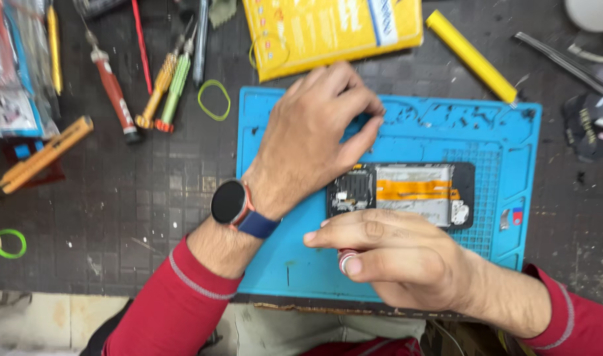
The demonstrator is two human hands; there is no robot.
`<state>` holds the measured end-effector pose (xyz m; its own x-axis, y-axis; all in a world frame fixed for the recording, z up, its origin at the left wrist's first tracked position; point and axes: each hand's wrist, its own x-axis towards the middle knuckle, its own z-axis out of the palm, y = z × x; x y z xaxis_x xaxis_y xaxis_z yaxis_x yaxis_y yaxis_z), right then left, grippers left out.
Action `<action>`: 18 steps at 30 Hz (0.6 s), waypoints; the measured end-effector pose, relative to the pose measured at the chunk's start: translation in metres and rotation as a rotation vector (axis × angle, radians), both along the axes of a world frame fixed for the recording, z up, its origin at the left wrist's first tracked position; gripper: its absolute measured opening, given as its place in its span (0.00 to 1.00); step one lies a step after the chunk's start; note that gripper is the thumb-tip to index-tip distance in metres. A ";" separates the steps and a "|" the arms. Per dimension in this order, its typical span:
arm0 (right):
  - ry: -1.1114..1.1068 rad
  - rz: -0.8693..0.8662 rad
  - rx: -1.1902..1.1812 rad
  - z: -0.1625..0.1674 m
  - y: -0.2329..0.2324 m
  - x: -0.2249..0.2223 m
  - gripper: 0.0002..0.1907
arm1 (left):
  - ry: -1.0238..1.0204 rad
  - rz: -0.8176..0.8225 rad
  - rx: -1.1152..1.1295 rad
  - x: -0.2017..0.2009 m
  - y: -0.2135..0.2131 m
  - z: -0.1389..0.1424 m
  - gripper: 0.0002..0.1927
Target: The person unscrews screws from the internal frame of an opened smartphone using a precision screwdriver, then pries along the edge of the device with a yellow pry tool, removes the back cover, and works on the internal components and flex cable while holding the phone on a blue repair mat.
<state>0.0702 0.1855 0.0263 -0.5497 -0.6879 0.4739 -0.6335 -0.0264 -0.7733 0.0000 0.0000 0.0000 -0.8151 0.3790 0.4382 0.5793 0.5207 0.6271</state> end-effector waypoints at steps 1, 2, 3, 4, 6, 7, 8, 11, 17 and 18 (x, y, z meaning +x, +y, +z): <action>0.037 -0.020 -0.026 -0.003 0.001 0.000 0.16 | -0.003 0.002 -0.007 -0.001 0.001 0.001 0.06; 0.070 -0.035 -0.050 -0.005 0.001 -0.001 0.16 | -0.010 0.008 -0.012 0.000 0.001 0.001 0.06; 0.100 -0.051 -0.075 -0.005 0.002 -0.001 0.16 | -0.019 0.013 -0.018 0.001 0.002 0.003 0.06; 0.111 -0.045 -0.106 -0.007 0.002 -0.002 0.16 | -0.020 0.017 -0.018 0.001 0.002 0.003 0.06; 0.134 -0.032 -0.164 -0.010 0.005 -0.002 0.17 | -0.022 0.023 -0.017 0.000 0.003 0.004 0.07; 0.045 -0.005 -0.128 -0.008 0.008 0.000 0.16 | -0.028 0.022 -0.017 -0.001 0.003 0.004 0.06; -0.047 0.021 -0.091 -0.006 0.012 0.003 0.16 | -0.035 0.021 -0.018 -0.001 0.003 0.004 0.06; 0.044 0.067 -0.077 -0.006 0.014 0.002 0.12 | -0.036 0.023 -0.023 -0.003 0.005 0.005 0.06; 0.253 0.037 -0.126 -0.008 0.009 0.003 0.13 | -0.031 0.030 -0.034 -0.003 0.007 0.007 0.06; 0.273 0.024 -0.136 -0.008 0.007 0.003 0.14 | -0.031 0.031 -0.036 -0.004 0.007 0.007 0.06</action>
